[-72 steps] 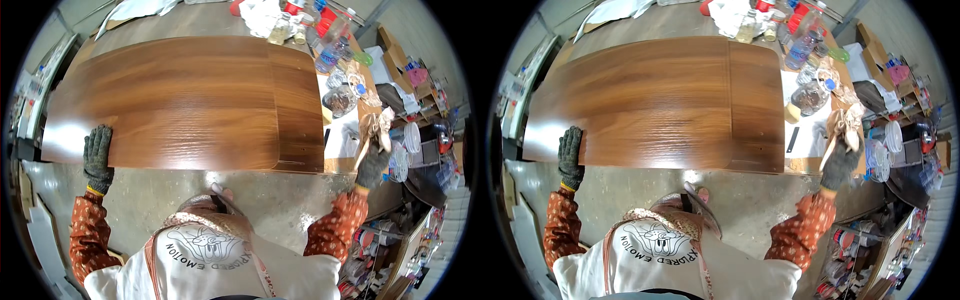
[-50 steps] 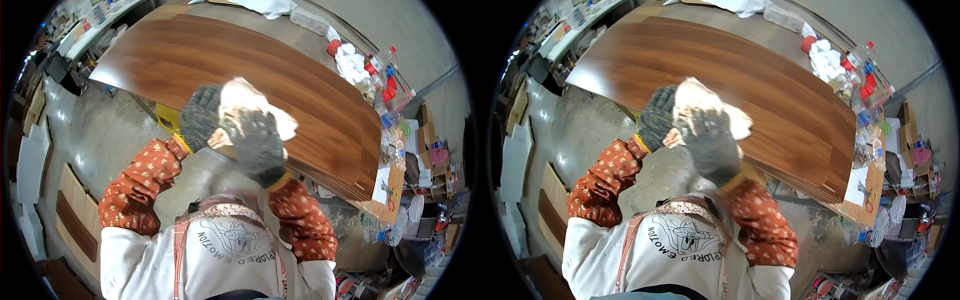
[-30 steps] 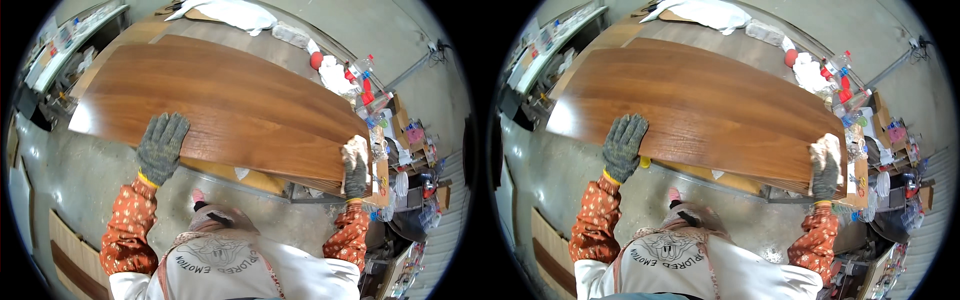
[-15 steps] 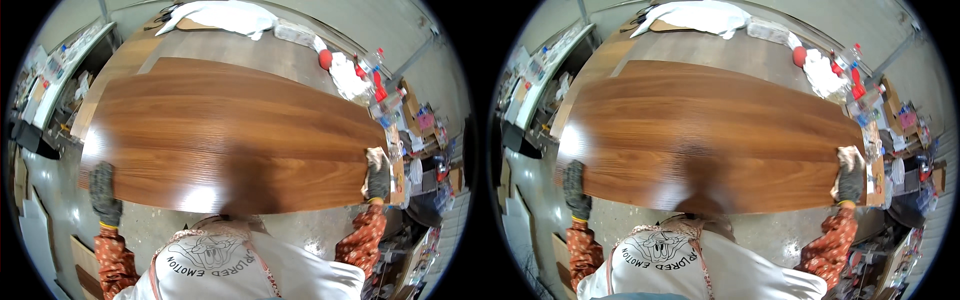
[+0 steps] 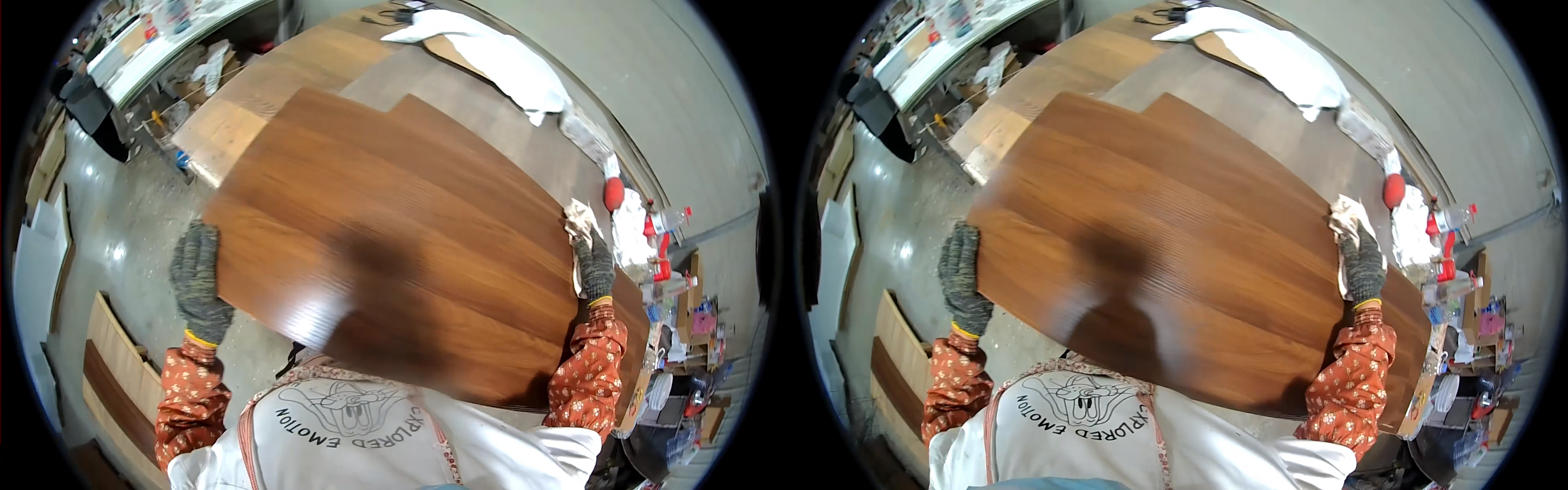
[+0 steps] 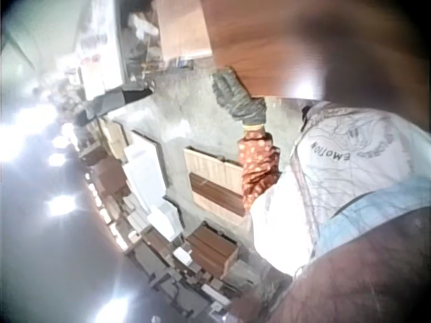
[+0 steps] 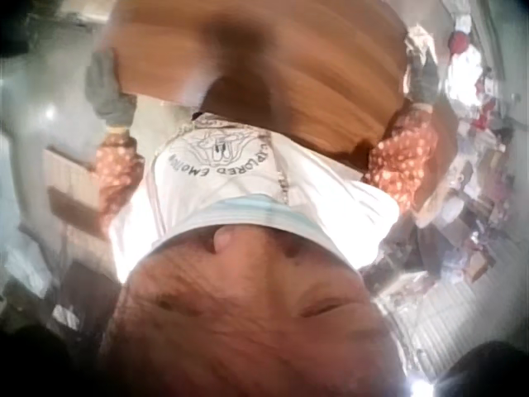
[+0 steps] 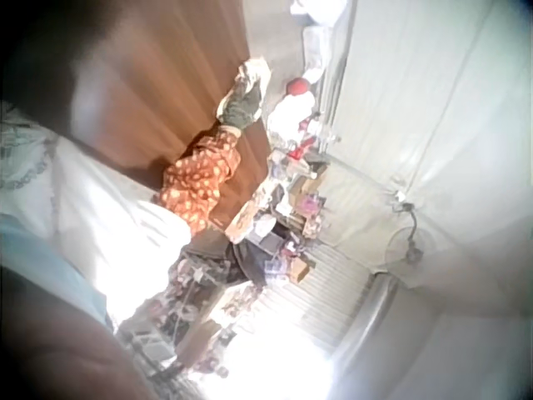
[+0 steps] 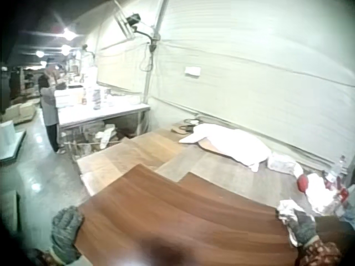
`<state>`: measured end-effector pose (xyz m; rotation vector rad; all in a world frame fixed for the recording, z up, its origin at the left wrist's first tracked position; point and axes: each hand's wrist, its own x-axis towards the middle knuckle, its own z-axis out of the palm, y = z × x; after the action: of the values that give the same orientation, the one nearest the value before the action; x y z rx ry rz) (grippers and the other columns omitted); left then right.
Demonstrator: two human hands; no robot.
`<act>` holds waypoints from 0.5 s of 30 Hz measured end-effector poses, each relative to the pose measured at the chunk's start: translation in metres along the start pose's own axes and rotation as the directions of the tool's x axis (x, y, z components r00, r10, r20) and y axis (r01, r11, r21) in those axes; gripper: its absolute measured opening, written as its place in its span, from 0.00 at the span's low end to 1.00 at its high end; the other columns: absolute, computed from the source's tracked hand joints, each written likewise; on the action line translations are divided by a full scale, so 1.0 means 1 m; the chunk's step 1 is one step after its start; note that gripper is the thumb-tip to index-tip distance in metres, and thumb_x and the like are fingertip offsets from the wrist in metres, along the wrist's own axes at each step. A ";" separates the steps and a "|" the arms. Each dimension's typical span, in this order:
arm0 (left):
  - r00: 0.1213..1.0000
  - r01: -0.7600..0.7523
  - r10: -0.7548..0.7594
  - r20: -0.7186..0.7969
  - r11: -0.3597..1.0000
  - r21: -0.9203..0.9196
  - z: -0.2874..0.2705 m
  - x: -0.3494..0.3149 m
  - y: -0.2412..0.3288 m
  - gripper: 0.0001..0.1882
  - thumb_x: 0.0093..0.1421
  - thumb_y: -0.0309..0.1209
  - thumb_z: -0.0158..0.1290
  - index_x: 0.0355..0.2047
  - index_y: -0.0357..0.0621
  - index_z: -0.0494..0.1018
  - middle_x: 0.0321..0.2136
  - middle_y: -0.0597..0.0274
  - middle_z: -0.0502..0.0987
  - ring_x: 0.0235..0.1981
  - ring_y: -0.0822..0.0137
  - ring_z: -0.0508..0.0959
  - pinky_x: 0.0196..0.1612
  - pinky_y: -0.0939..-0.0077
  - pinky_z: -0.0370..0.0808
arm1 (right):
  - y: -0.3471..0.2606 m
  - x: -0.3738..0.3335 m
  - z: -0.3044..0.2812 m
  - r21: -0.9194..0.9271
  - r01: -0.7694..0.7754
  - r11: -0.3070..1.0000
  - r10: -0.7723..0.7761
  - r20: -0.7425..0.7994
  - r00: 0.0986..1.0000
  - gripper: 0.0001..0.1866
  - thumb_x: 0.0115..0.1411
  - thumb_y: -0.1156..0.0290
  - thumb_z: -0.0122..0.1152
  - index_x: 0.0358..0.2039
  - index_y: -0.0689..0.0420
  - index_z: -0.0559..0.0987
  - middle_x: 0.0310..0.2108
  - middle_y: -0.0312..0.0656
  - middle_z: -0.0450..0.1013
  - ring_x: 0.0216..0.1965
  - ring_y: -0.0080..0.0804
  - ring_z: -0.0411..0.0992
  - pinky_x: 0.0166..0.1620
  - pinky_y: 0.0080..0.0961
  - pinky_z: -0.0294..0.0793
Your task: The person wipes and polishes wooden panels using a cloth and a small block, handling several pieces individually and moving them between stacks on a workbench.
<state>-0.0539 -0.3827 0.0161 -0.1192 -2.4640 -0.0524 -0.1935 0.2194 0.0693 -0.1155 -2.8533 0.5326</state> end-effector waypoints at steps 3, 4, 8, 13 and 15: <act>0.999 0.026 -0.026 0.024 1.000 -0.010 0.003 0.005 -0.002 0.29 0.53 0.35 0.50 0.56 0.41 0.67 0.56 0.48 0.68 0.58 0.49 0.67 0.61 0.56 0.59 | -0.084 0.013 0.033 0.057 0.229 0.972 -0.229 0.004 0.973 0.24 0.63 0.57 0.48 0.56 0.56 0.69 0.51 0.51 0.70 0.52 0.48 0.68 0.56 0.37 0.63; 0.999 0.024 -0.024 0.032 1.000 -0.005 0.004 0.006 -0.003 0.30 0.51 0.38 0.53 0.56 0.41 0.67 0.55 0.47 0.68 0.57 0.46 0.67 0.60 0.54 0.59 | -0.105 0.019 0.042 0.001 0.309 0.951 -0.309 0.009 0.951 0.24 0.63 0.56 0.48 0.55 0.57 0.69 0.51 0.52 0.69 0.53 0.48 0.67 0.56 0.38 0.63; 0.994 0.083 -0.079 0.081 0.995 -0.051 -0.001 0.013 0.001 0.30 0.49 0.38 0.56 0.53 0.43 0.69 0.54 0.49 0.69 0.53 0.43 0.68 0.57 0.51 0.61 | -0.226 0.049 0.074 0.205 0.515 0.832 -0.547 0.145 0.825 0.26 0.63 0.54 0.46 0.55 0.60 0.69 0.53 0.54 0.67 0.55 0.50 0.64 0.57 0.38 0.61; 0.999 0.040 -0.040 -0.001 0.992 -0.123 0.008 0.020 -0.012 0.28 0.48 0.28 0.51 0.52 0.40 0.70 0.54 0.47 0.69 0.52 0.43 0.68 0.54 0.50 0.64 | -0.364 0.085 0.123 0.249 0.690 0.679 -0.729 0.122 0.673 0.25 0.62 0.55 0.46 0.54 0.58 0.70 0.53 0.53 0.67 0.53 0.51 0.66 0.56 0.37 0.62; 0.999 0.036 -0.038 -0.008 0.990 -0.134 0.012 0.025 -0.012 0.27 0.48 0.30 0.50 0.52 0.41 0.71 0.54 0.48 0.70 0.51 0.44 0.69 0.53 0.51 0.65 | -0.397 0.109 0.157 0.115 0.601 0.791 -0.609 0.245 0.755 0.24 0.62 0.57 0.47 0.54 0.57 0.70 0.53 0.52 0.68 0.53 0.51 0.65 0.56 0.37 0.63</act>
<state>-0.0823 -0.3918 0.0223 -0.1307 -2.4514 -0.2337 -0.3512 -0.1913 0.0956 0.9344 -2.8829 0.4664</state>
